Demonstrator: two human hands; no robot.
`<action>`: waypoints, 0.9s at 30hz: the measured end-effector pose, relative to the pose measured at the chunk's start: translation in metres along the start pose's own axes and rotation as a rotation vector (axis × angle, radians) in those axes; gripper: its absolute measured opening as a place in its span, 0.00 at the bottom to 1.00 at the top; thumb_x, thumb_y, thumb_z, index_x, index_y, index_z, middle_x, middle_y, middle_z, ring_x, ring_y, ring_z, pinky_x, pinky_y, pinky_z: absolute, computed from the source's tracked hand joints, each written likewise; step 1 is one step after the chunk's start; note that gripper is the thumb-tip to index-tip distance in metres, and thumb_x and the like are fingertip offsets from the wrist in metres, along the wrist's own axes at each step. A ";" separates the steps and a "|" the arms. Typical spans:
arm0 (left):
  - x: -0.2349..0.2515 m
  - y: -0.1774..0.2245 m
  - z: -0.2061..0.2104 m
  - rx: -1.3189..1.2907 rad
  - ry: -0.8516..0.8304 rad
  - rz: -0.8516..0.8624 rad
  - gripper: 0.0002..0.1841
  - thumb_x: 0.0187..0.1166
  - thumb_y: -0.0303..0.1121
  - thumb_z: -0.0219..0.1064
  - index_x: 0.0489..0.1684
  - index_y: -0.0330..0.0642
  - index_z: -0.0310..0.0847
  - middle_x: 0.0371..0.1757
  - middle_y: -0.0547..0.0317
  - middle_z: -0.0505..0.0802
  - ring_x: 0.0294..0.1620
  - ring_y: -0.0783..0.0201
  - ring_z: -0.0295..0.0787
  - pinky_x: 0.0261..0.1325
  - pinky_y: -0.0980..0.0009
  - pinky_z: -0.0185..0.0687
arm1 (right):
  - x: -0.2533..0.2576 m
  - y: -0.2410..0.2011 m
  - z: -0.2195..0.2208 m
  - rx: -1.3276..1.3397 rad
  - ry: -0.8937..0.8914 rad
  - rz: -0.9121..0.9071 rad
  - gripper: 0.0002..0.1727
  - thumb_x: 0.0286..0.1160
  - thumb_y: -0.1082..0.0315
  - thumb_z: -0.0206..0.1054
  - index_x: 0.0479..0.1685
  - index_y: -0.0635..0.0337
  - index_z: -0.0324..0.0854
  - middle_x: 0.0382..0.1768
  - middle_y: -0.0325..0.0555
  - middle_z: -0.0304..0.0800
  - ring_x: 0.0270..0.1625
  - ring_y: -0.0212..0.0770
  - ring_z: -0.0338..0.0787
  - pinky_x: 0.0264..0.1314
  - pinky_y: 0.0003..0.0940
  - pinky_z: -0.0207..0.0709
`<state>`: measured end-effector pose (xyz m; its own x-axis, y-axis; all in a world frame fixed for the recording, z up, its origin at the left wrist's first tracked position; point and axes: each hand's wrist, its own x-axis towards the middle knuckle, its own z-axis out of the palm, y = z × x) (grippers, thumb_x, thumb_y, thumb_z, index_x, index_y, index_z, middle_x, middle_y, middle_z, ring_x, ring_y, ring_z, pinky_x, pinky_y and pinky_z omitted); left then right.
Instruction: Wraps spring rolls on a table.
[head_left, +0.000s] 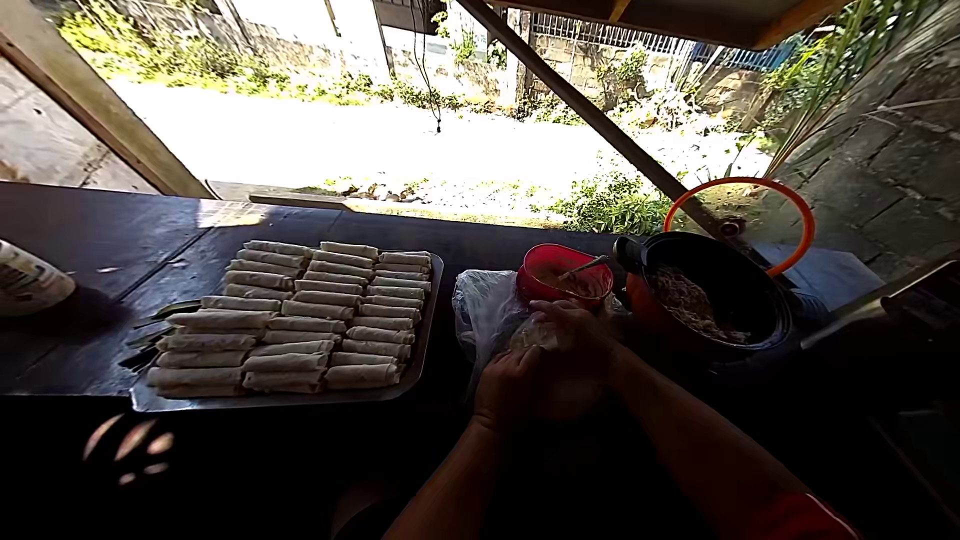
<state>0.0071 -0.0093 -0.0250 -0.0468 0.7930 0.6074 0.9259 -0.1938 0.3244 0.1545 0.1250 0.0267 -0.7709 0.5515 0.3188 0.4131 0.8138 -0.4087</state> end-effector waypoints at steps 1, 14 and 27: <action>0.000 0.000 0.000 0.001 -0.007 -0.006 0.13 0.84 0.31 0.59 0.51 0.48 0.93 0.49 0.61 0.99 0.52 0.63 0.97 0.60 0.62 0.91 | -0.001 0.000 -0.004 0.052 0.043 0.024 0.30 0.76 0.78 0.52 0.75 0.46 0.82 0.60 0.30 0.95 0.74 0.32 0.84 0.86 0.37 0.69; 0.000 0.000 0.003 -0.011 0.000 -0.013 0.13 0.86 0.34 0.59 0.51 0.51 0.93 0.50 0.63 0.98 0.52 0.64 0.97 0.59 0.63 0.91 | -0.032 0.020 -0.010 -0.305 0.010 -0.036 0.29 0.84 0.72 0.52 0.81 0.37 0.79 0.65 0.33 0.94 0.79 0.39 0.82 0.82 0.42 0.74; 0.000 -0.003 0.002 -0.023 -0.008 -0.019 0.13 0.85 0.34 0.59 0.51 0.51 0.93 0.49 0.62 0.98 0.52 0.63 0.97 0.58 0.62 0.91 | -0.030 0.022 -0.019 -0.508 0.042 -0.257 0.27 0.84 0.74 0.54 0.77 0.38 0.81 0.62 0.32 0.95 0.79 0.41 0.83 0.80 0.42 0.77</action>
<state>0.0053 -0.0078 -0.0272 -0.0609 0.8012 0.5952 0.9159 -0.1923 0.3524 0.1957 0.1297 0.0243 -0.8618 0.3224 0.3915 0.4039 0.9032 0.1453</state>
